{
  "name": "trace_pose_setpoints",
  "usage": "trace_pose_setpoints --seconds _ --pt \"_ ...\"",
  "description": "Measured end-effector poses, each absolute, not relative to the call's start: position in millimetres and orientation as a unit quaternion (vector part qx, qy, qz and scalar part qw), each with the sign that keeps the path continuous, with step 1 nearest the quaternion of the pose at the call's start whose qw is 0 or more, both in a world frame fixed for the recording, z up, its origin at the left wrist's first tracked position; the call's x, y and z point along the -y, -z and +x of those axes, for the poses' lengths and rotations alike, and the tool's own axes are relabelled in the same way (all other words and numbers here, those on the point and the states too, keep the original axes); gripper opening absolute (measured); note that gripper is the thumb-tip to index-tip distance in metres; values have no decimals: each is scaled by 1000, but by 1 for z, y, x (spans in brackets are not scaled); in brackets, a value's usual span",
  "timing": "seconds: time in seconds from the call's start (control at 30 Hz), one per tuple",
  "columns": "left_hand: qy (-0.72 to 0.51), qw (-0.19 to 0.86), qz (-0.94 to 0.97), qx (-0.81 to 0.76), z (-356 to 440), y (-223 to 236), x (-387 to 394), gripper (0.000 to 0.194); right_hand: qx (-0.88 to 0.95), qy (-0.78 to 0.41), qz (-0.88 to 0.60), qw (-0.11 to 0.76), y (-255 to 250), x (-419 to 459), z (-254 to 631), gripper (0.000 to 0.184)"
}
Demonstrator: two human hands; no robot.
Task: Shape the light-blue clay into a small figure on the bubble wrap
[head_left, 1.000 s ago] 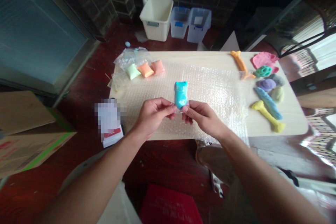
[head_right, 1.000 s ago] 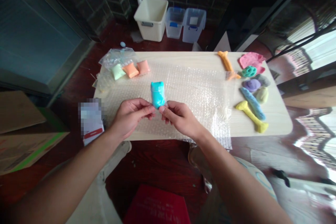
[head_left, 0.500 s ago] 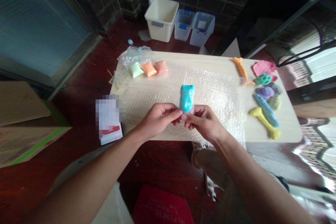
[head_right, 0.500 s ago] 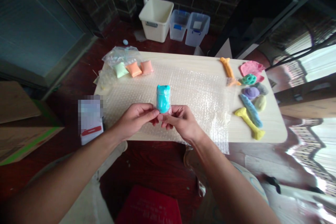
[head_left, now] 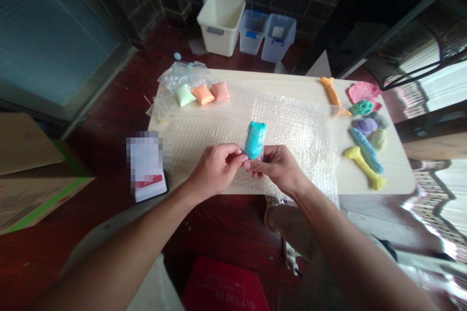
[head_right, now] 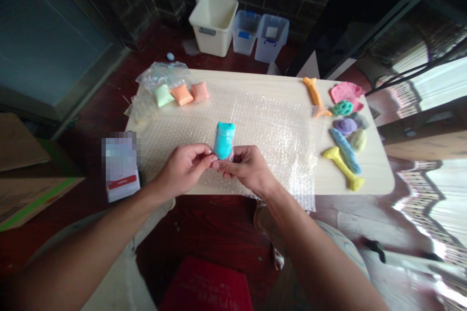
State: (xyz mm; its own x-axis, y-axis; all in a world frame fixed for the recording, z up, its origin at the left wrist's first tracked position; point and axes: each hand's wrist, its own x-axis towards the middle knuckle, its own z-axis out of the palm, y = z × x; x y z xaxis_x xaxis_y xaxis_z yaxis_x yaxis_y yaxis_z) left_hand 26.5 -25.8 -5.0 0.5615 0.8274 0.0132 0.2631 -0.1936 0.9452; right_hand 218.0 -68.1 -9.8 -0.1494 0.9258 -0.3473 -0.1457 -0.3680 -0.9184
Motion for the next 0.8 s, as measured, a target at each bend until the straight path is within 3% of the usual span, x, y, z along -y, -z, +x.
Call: trace_pose_setpoints --seconds 0.23,0.43,0.57,0.8 --pt "-205 620 681 -332 17 3 20 38 365 -701 -472 391 -1 68 221 27" --pt "-308 673 593 -319 24 3 18 32 317 -718 -476 396 0 69 216 23" --pt "-275 781 496 -261 38 2 24 41 287 -762 -461 353 3 75 206 28" --pt "-309 748 485 -333 51 13 50 52 287 -750 -442 400 11 82 190 38"
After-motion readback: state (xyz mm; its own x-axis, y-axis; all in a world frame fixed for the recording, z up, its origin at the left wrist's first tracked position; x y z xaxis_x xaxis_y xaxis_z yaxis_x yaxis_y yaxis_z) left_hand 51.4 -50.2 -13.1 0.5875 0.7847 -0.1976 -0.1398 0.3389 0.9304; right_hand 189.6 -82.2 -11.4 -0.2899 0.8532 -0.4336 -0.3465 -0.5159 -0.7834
